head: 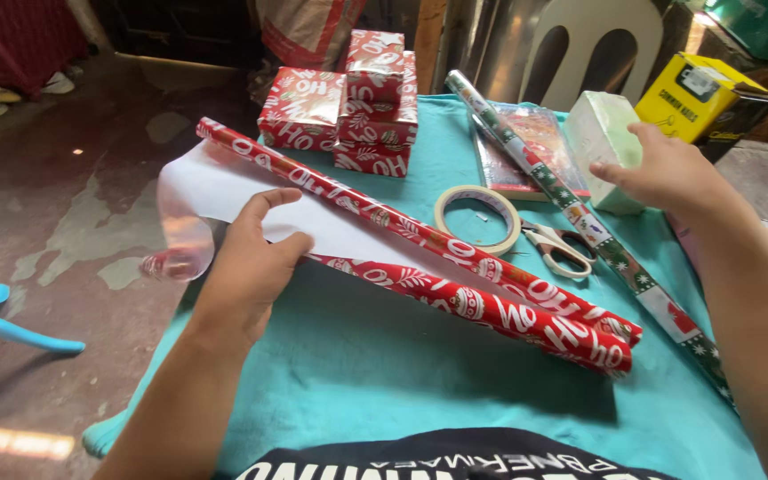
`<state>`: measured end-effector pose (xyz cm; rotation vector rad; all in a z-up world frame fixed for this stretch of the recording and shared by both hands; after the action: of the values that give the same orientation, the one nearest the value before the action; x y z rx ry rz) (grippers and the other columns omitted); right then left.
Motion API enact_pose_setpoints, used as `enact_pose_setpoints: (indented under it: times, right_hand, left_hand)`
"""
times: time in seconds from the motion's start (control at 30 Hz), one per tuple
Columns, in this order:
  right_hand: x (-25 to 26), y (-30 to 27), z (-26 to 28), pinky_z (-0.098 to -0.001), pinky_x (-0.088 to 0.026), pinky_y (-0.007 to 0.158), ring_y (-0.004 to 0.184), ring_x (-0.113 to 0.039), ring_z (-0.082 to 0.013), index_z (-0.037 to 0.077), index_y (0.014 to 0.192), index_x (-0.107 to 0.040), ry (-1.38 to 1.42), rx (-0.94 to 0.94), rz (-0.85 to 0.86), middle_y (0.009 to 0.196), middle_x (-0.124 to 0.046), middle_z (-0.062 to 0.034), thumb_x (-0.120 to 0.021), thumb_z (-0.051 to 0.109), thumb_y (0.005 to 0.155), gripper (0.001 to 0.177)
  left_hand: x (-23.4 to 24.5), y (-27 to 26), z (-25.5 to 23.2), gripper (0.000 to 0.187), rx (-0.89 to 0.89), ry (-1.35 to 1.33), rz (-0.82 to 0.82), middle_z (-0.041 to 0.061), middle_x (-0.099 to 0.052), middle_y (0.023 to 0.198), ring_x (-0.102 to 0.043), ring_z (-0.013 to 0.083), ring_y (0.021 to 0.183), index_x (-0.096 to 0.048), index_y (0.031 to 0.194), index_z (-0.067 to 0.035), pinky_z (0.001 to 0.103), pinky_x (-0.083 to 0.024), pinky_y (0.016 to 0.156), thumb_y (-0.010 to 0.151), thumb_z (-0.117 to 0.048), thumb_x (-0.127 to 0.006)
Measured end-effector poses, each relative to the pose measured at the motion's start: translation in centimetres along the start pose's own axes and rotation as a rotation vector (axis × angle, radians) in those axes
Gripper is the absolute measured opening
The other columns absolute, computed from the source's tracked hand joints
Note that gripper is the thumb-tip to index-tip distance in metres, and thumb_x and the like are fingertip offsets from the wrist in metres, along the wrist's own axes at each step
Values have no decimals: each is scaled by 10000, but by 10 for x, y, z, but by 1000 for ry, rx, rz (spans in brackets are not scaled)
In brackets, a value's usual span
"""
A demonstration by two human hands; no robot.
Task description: The person wraps a rectangular box with red and white patterned wrapping paper. They measure and cut the paper, fold the edges around the box, and use clear tape to secure the folds. The process includes cutting excess paper and smoothing the wrapped surface.
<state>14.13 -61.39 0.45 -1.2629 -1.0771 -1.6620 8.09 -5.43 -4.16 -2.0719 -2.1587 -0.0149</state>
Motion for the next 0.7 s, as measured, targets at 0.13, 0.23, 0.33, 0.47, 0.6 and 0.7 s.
enact_pose_setpoints:
  times: [0.13, 0.23, 0.33, 0.47, 0.6, 0.7]
  right_hand:
    - [-15, 23, 4, -515, -482, 1021, 1216, -601, -495, 47, 1577, -447, -8, -27, -55, 1332, -600, -365, -851, 448, 745, 1008]
    - [-9, 29, -14, -501, -504, 1040, 1222, -645, -465, -51, 1500, -528, 114, 42, -126, 1307, -650, -353, -871, 394, 771, 921]
    - [12, 21, -29, -486, -537, 940, 1135, -675, -445, -127, 1521, -463, 183, 7, -252, 1260, -640, -385, -928, 226, 773, 949]
    - [38, -30, -6, -455, -601, 825, 1039, -729, -394, -153, 1519, -397, 498, 124, -282, 1283, -653, -354, -829, 34, 840, 827]
    - [85, -91, 39, -473, -618, 809, 1009, -698, -445, -135, 1567, -363, 472, 231, -333, 1268, -600, -387, -769, -22, 894, 794]
    - [93, -128, 77, -425, -583, 906, 1078, -713, -374, -73, 1582, -363, 872, 262, -116, 1255, -620, -354, -718, 33, 887, 788]
  left_hand:
    - [19, -23, -23, 488, -166, 484, -153, 121, -584, 1069, -630, 248, 887, -634, 1325, -165, 382, -548, 832, 876, -266, -798]
    - [35, -38, -34, 404, -135, 824, -162, 214, -703, 971, -676, 328, 938, -686, 1252, -160, 413, -532, 895, 910, -364, -753]
    - [16, -45, -48, 361, -237, 958, -112, 206, -693, 1003, -663, 340, 994, -723, 1181, -166, 435, -526, 887, 916, -411, -742]
    - [-65, -85, -84, 266, -935, 909, 25, 177, -644, 1114, -595, 360, 1108, -731, 924, -136, 499, -431, 864, 860, -394, -745]
    - [-114, -91, -58, 160, -879, 816, 436, 72, -627, 946, -614, 268, 1016, -646, 897, -82, 537, -327, 875, 831, -200, -730]
    - [-117, -91, -48, 156, -840, 857, 499, 47, -636, 905, -630, 237, 988, -580, 980, -98, 501, -338, 877, 845, -54, -647]
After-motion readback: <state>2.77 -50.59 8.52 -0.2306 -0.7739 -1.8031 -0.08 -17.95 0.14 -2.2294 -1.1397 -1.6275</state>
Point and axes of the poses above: each hand's wrist, its own y-axis towards the middle knuckle, its own x-axis out of the back of the hand, z = x × y, the point moved 10 cm from there along y, towards the middle knuckle
